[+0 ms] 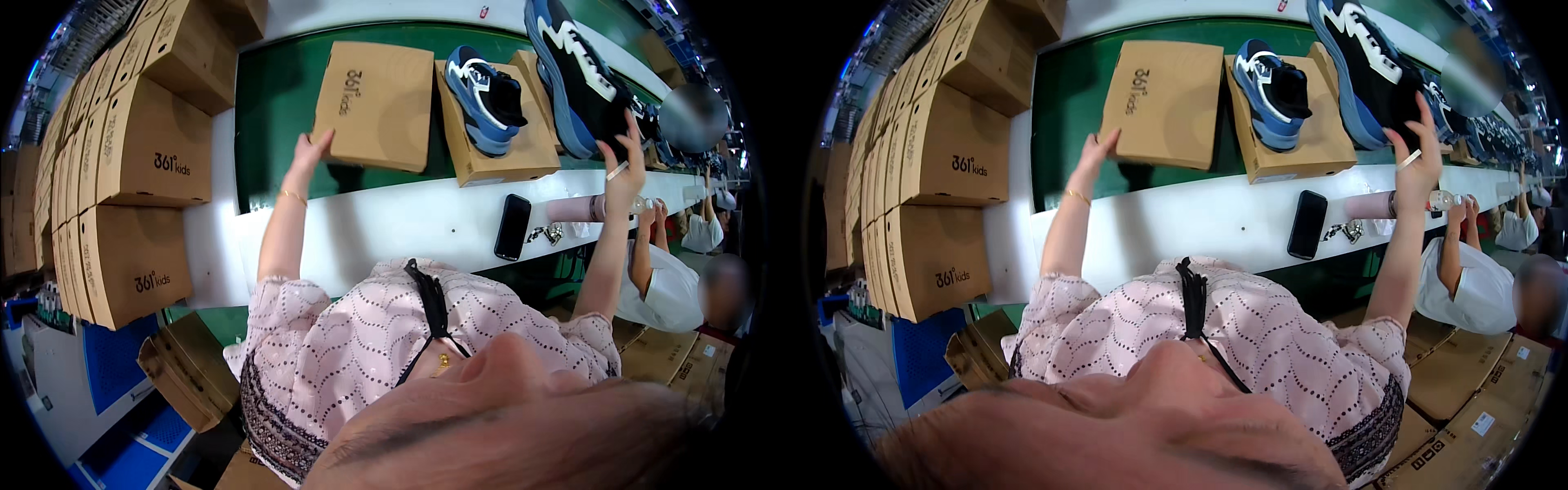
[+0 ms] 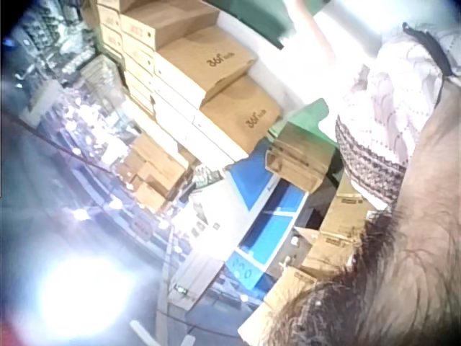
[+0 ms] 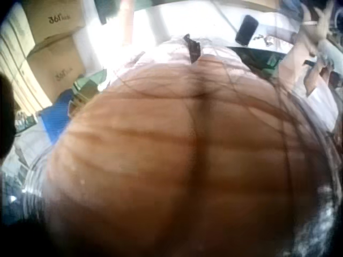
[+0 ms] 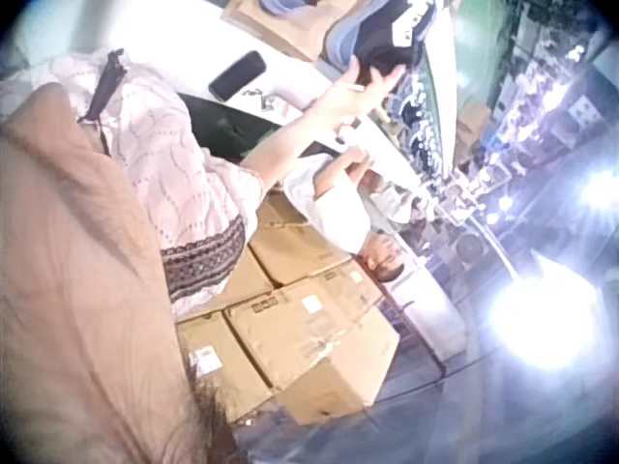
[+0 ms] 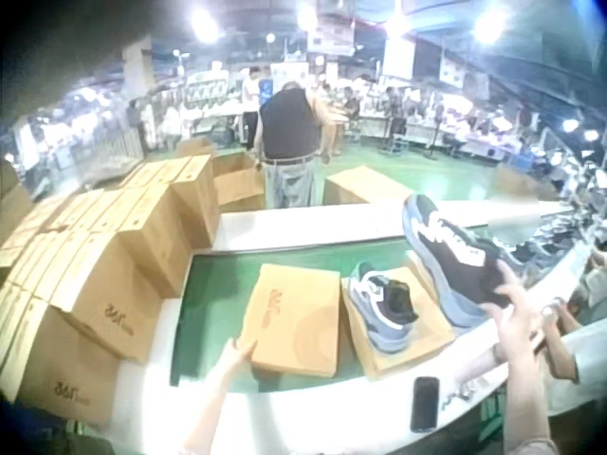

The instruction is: The person repeatedly opens cardboard shoe boxes, removes blue and black sneakers, places them on the table, and then repacks them into the boxes. The process is repeated for multiple pairs of shoes.

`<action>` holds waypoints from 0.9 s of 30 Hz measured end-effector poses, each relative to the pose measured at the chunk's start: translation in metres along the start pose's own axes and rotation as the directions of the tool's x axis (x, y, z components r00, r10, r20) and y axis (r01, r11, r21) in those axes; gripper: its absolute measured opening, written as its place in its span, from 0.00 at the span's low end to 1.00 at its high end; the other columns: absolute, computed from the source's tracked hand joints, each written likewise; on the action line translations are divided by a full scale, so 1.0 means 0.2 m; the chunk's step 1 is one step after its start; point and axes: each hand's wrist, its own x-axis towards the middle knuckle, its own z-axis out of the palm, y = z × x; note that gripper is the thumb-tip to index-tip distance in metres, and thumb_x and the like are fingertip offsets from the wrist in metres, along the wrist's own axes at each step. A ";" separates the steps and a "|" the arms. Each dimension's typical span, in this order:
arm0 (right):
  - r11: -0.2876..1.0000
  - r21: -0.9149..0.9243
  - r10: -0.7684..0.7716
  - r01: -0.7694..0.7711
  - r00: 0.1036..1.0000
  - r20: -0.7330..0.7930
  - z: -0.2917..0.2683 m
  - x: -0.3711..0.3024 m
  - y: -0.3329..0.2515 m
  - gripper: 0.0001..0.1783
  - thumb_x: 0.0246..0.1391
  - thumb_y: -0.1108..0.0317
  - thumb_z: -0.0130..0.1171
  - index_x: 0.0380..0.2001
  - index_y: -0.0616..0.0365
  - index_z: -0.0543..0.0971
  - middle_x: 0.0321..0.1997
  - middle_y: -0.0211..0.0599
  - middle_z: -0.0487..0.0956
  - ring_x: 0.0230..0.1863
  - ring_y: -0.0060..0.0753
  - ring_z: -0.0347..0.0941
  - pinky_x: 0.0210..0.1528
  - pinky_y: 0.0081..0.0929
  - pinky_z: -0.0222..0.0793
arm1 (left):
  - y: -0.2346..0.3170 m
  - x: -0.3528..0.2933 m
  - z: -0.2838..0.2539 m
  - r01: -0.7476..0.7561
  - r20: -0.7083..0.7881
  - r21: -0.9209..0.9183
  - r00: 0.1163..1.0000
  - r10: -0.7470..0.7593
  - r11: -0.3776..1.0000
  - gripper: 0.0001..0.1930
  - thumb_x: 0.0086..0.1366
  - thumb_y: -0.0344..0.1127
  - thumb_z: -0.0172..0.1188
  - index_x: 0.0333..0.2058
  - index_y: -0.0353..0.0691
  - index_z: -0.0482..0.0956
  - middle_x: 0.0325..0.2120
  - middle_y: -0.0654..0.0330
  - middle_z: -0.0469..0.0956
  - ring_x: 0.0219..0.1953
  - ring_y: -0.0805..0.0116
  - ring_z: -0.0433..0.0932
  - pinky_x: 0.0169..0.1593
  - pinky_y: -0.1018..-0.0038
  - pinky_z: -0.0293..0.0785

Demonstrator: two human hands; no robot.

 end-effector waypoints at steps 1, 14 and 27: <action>0.999 -0.041 0.008 -0.008 1.000 -0.003 0.03 -0.01 0.06 0.13 0.42 0.79 0.65 0.32 0.64 0.72 0.58 0.42 0.72 0.55 0.38 0.70 0.55 0.26 0.63 | -0.03 -0.08 0.06 -0.002 0.002 0.002 1.000 0.002 1.000 0.38 0.47 0.55 0.70 0.43 0.27 0.66 0.39 0.50 0.75 0.38 0.66 0.74 0.44 0.72 0.71; 0.978 -0.206 -0.006 0.016 0.999 0.053 0.48 -0.37 0.11 0.28 0.34 0.58 0.71 0.39 0.54 0.71 0.48 0.31 0.74 0.48 0.39 0.67 0.53 0.37 0.57 | -0.18 -0.41 0.16 0.100 -0.021 -0.220 0.994 -0.107 0.970 0.33 0.51 0.50 0.69 0.43 0.29 0.62 0.39 0.52 0.70 0.43 0.68 0.70 0.49 0.73 0.67; 0.902 0.314 0.185 -0.295 0.923 0.336 0.76 -0.50 0.04 0.26 0.53 0.48 0.54 0.44 0.59 0.69 0.26 0.35 0.75 0.30 0.32 0.72 0.36 0.26 0.63 | 0.51 -0.54 0.09 -0.115 0.075 -0.400 0.985 0.157 0.909 0.23 0.58 0.46 0.63 0.41 0.34 0.67 0.31 0.63 0.70 0.35 0.75 0.69 0.40 0.77 0.69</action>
